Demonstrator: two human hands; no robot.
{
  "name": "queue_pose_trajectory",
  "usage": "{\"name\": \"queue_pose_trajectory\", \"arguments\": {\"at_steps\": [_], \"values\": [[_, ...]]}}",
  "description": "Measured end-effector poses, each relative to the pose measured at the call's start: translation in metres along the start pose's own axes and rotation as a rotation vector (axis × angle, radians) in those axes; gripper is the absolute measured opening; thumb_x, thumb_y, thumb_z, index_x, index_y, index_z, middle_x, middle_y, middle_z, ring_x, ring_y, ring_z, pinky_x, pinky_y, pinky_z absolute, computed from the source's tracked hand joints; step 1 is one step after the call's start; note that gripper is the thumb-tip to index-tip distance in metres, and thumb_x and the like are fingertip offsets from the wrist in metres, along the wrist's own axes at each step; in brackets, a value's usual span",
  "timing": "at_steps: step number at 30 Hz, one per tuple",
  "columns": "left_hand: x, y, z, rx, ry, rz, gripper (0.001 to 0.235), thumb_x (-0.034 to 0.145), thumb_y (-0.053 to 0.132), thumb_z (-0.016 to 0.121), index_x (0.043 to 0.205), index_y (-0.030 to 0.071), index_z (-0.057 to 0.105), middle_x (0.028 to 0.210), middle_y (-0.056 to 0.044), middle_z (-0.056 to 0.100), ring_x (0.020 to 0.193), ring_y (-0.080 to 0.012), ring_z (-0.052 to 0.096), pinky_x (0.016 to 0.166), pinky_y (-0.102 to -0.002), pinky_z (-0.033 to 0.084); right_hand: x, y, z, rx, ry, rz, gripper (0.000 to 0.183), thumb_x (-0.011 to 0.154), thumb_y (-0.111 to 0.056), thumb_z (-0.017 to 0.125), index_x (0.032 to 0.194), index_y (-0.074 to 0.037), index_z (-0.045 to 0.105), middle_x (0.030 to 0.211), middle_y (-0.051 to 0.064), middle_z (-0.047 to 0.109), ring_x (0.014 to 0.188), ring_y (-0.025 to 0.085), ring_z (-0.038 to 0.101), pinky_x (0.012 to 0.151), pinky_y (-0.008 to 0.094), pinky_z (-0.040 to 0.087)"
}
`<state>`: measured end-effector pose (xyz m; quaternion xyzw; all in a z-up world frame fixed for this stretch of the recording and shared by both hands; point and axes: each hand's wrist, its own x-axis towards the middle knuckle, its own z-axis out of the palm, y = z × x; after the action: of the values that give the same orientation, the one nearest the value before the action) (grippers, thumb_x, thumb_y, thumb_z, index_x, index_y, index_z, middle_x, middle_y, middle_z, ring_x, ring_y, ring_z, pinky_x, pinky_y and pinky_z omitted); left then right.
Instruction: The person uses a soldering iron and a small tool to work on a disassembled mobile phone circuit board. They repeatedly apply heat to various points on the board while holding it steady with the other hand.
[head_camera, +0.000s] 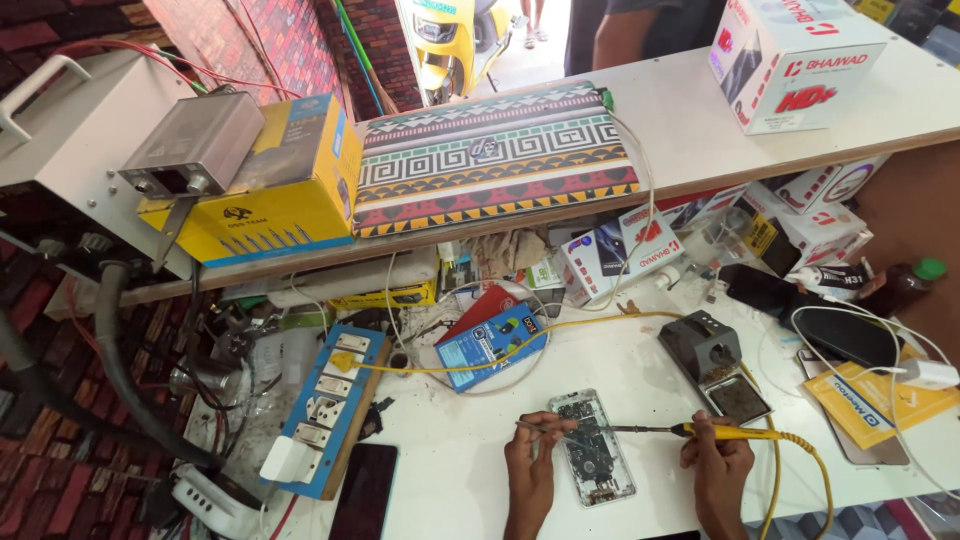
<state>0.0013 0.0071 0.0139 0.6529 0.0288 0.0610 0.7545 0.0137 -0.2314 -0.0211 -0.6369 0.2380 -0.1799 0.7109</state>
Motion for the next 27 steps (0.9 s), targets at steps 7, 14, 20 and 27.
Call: {"name": "queue_pose_trajectory", "arguments": {"at_steps": [7, 14, 20, 27], "values": [[0.001, -0.011, -0.002, -0.047, 0.022, 0.013, 0.009, 0.099, 0.003, 0.056, 0.104, -0.002, 0.062, 0.106, -0.016, 0.081, 0.100, -0.0197, 0.073, 0.093, -0.034, 0.056, 0.001, 0.003, -0.002, 0.012, -0.032, -0.051, 0.027, 0.104, -0.021, 0.062, 0.089, 0.001, 0.056, 0.054, 0.007, 0.050, 0.044, 0.014, 0.045, 0.043, 0.029, 0.034], [0.006, -0.027, -0.002, -0.184, -0.032, 0.077, 0.012, 0.098, -0.005, 0.053, 0.105, -0.003, 0.062, 0.116, -0.018, 0.076, 0.112, -0.0244, 0.074, 0.099, -0.037, 0.058, 0.003, 0.004, 0.000, 0.057, -0.069, -0.128, 0.025, 0.104, -0.019, 0.062, 0.089, 0.000, 0.056, 0.057, 0.005, 0.052, 0.046, 0.012, 0.048, 0.044, 0.028, 0.037], [0.001, -0.029, -0.005, -0.123, -0.013, 0.037, 0.016, 0.098, -0.008, 0.050, 0.106, -0.003, 0.063, 0.115, -0.019, 0.077, 0.112, -0.0245, 0.074, 0.100, -0.037, 0.059, -0.005, 0.003, -0.002, 0.040, -0.067, -0.110, 0.022, 0.105, -0.018, 0.061, 0.092, -0.001, 0.056, 0.056, 0.005, 0.051, 0.045, 0.012, 0.045, 0.044, 0.028, 0.036], [-0.001, -0.020, -0.005, -0.051, -0.001, 0.077, 0.015, 0.101, -0.005, 0.051, 0.108, -0.001, 0.064, 0.110, -0.017, 0.079, 0.109, -0.0229, 0.075, 0.097, -0.034, 0.056, -0.004, -0.001, -0.002, 0.069, -0.085, -0.118, 0.021, 0.104, -0.016, 0.061, 0.090, -0.001, 0.056, 0.054, 0.005, 0.051, 0.044, 0.012, 0.046, 0.046, 0.028, 0.037]]}}
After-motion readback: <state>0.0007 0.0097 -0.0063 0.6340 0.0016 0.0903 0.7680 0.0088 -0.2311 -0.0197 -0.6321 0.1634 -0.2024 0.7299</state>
